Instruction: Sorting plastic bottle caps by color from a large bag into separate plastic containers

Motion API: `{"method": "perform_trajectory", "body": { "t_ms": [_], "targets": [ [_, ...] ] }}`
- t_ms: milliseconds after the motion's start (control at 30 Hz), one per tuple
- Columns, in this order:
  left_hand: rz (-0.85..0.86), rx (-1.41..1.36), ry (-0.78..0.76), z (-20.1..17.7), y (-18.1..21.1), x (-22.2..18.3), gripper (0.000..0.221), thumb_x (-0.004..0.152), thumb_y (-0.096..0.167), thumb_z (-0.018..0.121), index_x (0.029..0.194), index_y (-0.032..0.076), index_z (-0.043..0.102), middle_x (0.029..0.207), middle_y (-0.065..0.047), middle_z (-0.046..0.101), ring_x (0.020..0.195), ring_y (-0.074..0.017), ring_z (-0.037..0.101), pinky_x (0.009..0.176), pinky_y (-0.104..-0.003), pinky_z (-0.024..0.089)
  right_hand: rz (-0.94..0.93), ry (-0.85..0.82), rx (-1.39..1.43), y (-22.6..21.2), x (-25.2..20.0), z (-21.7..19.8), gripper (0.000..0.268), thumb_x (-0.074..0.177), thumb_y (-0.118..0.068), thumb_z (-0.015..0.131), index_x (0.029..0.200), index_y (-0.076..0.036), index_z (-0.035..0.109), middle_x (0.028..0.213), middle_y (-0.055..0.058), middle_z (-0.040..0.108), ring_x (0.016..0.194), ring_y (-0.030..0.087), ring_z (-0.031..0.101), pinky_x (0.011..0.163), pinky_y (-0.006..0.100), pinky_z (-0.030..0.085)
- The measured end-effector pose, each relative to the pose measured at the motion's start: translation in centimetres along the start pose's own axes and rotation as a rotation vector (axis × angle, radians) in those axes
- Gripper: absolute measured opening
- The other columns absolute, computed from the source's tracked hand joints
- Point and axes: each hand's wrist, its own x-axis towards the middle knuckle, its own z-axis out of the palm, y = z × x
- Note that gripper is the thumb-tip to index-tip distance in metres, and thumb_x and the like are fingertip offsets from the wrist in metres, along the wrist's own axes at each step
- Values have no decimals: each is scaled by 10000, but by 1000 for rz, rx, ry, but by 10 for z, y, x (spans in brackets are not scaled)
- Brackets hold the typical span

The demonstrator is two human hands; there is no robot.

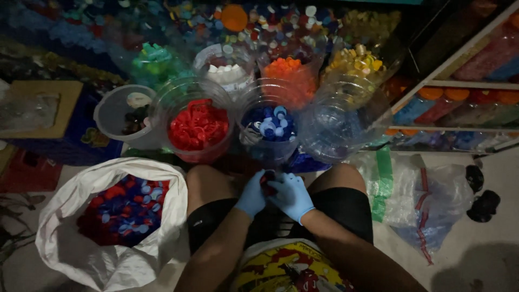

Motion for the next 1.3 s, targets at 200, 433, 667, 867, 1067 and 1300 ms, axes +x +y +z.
{"method": "perform_trajectory", "body": {
  "t_ms": [200,433,667,867,1067,1300],
  "targets": [
    [22,-53,7,13,13,-24,781,954,438,743,1553,75,398,1569,-248,397,1436,-404,398,1162,-586,378,39,14,81,-10,1,-12,282,832,-376,748,1041,-192,795,1094,134,723,908,394,635,750,408,530],
    [-39,-34,108,18,17,-30,778,867,429,842,1452,21,530,1417,-197,582,1289,-315,575,1020,-468,538,19,142,141,8,-3,25,282,756,-320,780,1024,-232,786,1086,25,686,944,314,636,791,392,499],
    [-28,-241,28,13,14,-19,397,825,308,889,1028,0,742,949,-150,735,796,-241,680,660,-392,562,-113,218,112,9,-5,32,443,703,-177,723,1135,-270,759,1089,37,690,960,310,646,804,398,481],
    [19,-239,-39,8,10,-18,305,894,285,837,970,4,748,947,-150,729,808,-198,635,727,-337,527,-224,350,188,5,-1,24,184,714,-178,802,886,-214,746,960,1,709,895,273,647,776,389,475],
    [-73,-655,-99,4,-14,11,181,931,137,783,961,-30,719,954,-269,720,820,-250,706,821,-335,546,-153,452,344,15,10,31,252,772,-157,813,999,-227,730,915,4,719,877,278,664,828,379,494],
    [86,-427,-41,35,11,-61,211,1013,147,574,1136,-7,652,1002,-146,692,932,-151,672,963,-276,468,-252,463,503,-39,102,-29,113,818,-45,723,918,-62,676,854,151,662,843,430,605,808,480,490]
  ]
}}
